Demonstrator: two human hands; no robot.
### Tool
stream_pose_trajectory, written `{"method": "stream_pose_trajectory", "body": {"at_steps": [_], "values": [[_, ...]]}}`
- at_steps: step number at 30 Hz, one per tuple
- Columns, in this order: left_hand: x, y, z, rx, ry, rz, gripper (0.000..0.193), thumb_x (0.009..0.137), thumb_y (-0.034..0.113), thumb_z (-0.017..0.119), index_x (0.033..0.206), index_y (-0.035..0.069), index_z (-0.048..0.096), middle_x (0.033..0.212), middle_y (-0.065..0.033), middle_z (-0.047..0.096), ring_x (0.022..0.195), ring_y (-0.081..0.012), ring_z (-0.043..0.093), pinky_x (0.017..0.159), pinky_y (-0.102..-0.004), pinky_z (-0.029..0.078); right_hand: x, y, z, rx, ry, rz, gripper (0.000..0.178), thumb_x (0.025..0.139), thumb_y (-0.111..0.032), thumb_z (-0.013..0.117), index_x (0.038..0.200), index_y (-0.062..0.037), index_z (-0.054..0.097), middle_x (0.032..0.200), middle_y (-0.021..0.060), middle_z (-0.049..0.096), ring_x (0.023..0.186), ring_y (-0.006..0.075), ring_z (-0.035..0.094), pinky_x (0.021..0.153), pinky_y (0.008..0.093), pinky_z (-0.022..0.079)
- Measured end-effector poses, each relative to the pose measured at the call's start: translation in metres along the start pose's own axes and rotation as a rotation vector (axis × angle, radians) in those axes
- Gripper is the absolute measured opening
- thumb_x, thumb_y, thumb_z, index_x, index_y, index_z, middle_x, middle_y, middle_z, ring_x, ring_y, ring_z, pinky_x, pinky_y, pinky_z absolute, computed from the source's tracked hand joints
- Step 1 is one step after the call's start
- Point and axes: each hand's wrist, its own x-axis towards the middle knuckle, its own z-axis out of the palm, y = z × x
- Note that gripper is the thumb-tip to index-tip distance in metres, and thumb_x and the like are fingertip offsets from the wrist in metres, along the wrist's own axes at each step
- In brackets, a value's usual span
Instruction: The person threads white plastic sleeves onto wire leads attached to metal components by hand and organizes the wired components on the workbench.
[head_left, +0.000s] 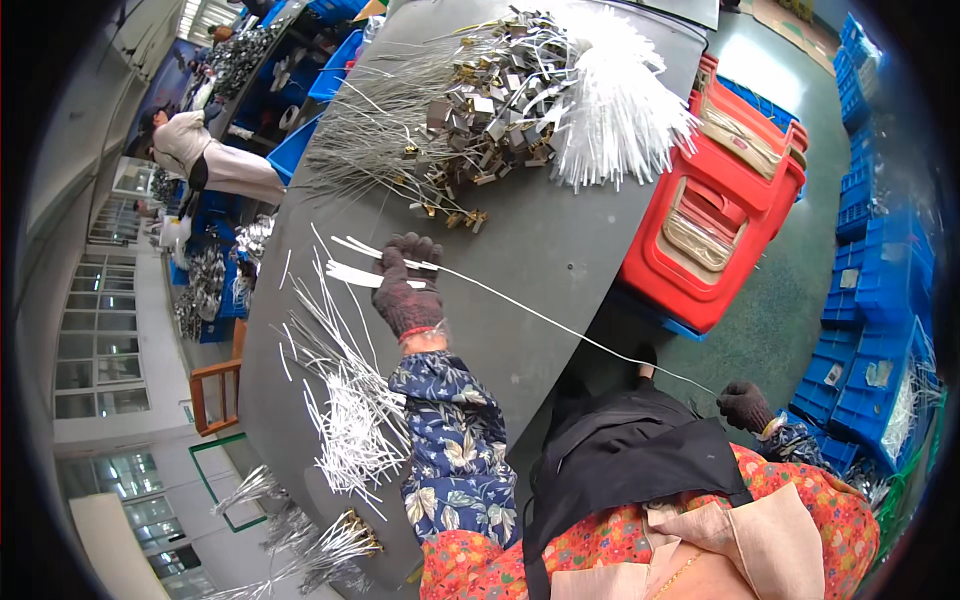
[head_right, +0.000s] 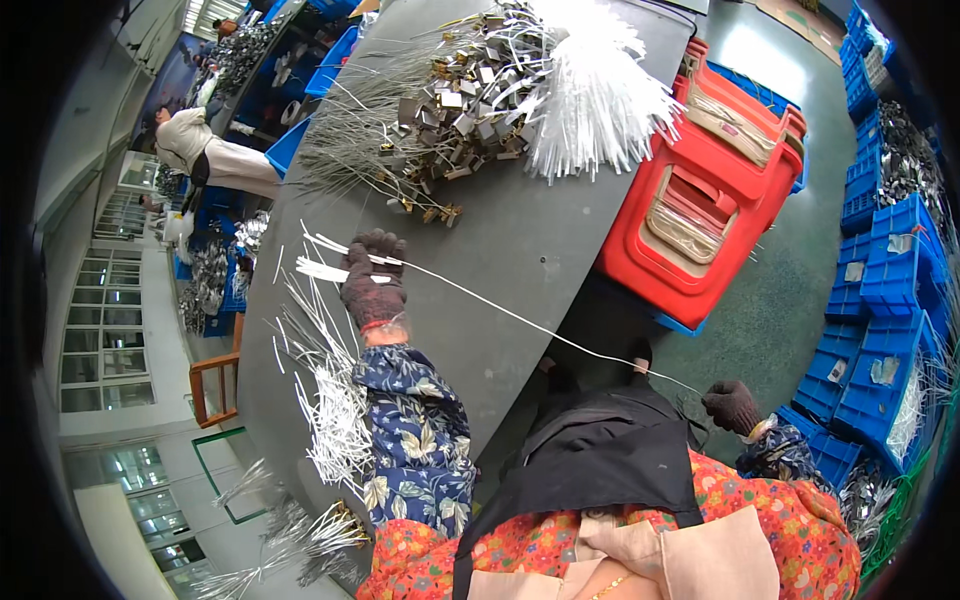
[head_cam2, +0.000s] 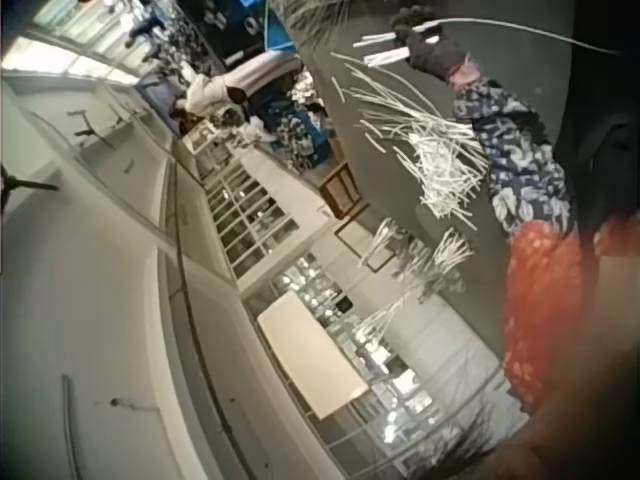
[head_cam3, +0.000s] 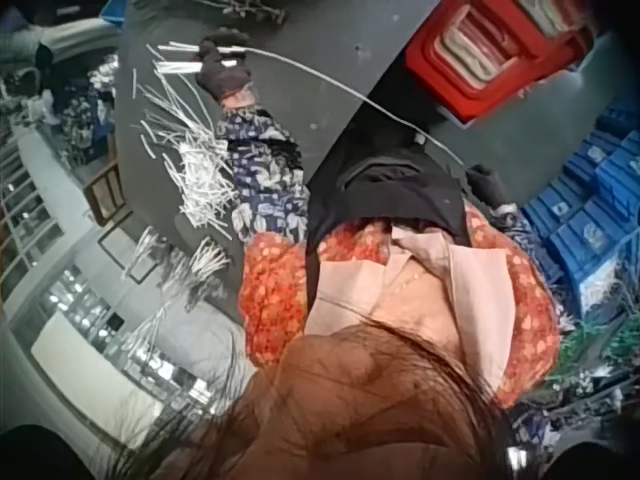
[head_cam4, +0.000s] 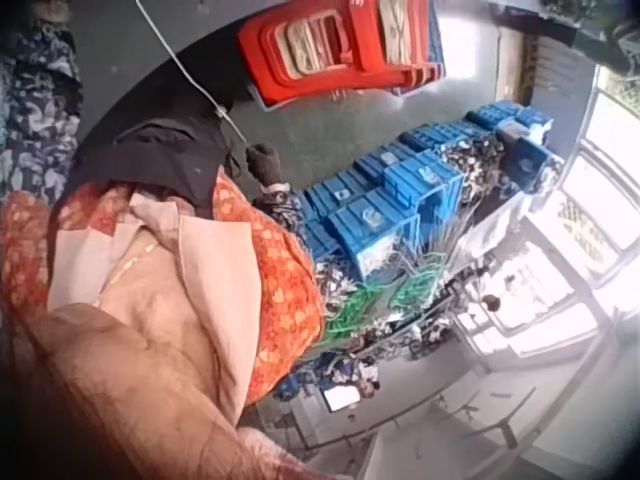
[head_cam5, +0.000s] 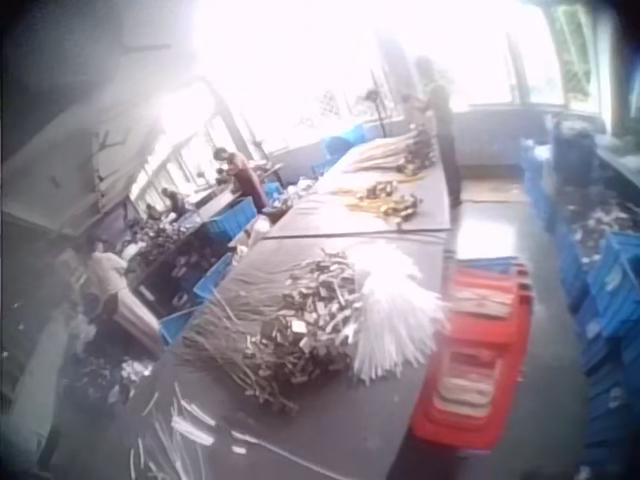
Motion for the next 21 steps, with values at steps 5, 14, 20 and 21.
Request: {"method": "stream_pose_trajectory", "body": {"at_steps": [5,14,20,21], "values": [[0.002,0.037,0.015,0.068,0.132,0.032,0.02,0.095,0.022,0.054,0.106,0.005,0.057,0.093,-0.0143,0.064,0.077,-0.0301,0.065,0.066,-0.0457,0.058,0.003,-0.017,0.005,-0.038,-0.006,-0.044,0.015,0.081,-0.018,0.064,0.077,-0.0035,0.059,0.057,0.0051,0.054,0.042,0.014,0.047,0.038,0.0287,0.034],[-0.001,0.058,0.011,0.26,0.211,0.097,0.023,0.094,0.027,0.056,0.106,0.008,0.057,0.088,-0.0123,0.064,0.072,-0.0276,0.064,0.062,-0.0436,0.056,-0.001,-0.029,0.013,-0.034,0.017,-0.064,0.019,0.081,-0.02,0.064,0.074,-0.0036,0.058,0.058,0.0052,0.053,0.045,0.0142,0.048,0.04,0.0285,0.034],[-0.038,0.014,0.004,0.273,-0.073,0.103,0.02,0.094,0.018,0.054,0.098,-0.001,0.059,0.081,-0.014,0.064,0.07,-0.0253,0.065,0.06,-0.0399,0.058,0.0,-0.038,0.036,-0.049,-0.182,-0.103,0.018,0.082,-0.02,0.064,0.076,-0.0034,0.06,0.056,0.005,0.053,0.045,0.0137,0.049,0.04,0.0281,0.036],[-0.056,-0.007,0.007,0.139,-0.123,-0.012,0.017,0.093,0.012,0.053,0.1,-0.003,0.058,0.083,-0.0148,0.064,0.074,-0.0252,0.066,0.065,-0.0395,0.059,0.002,-0.041,0.042,-0.025,-0.182,-0.115,0.018,0.082,-0.02,0.064,0.076,-0.0034,0.06,0.056,0.0045,0.053,0.045,0.0131,0.048,0.04,0.0275,0.035]]}}
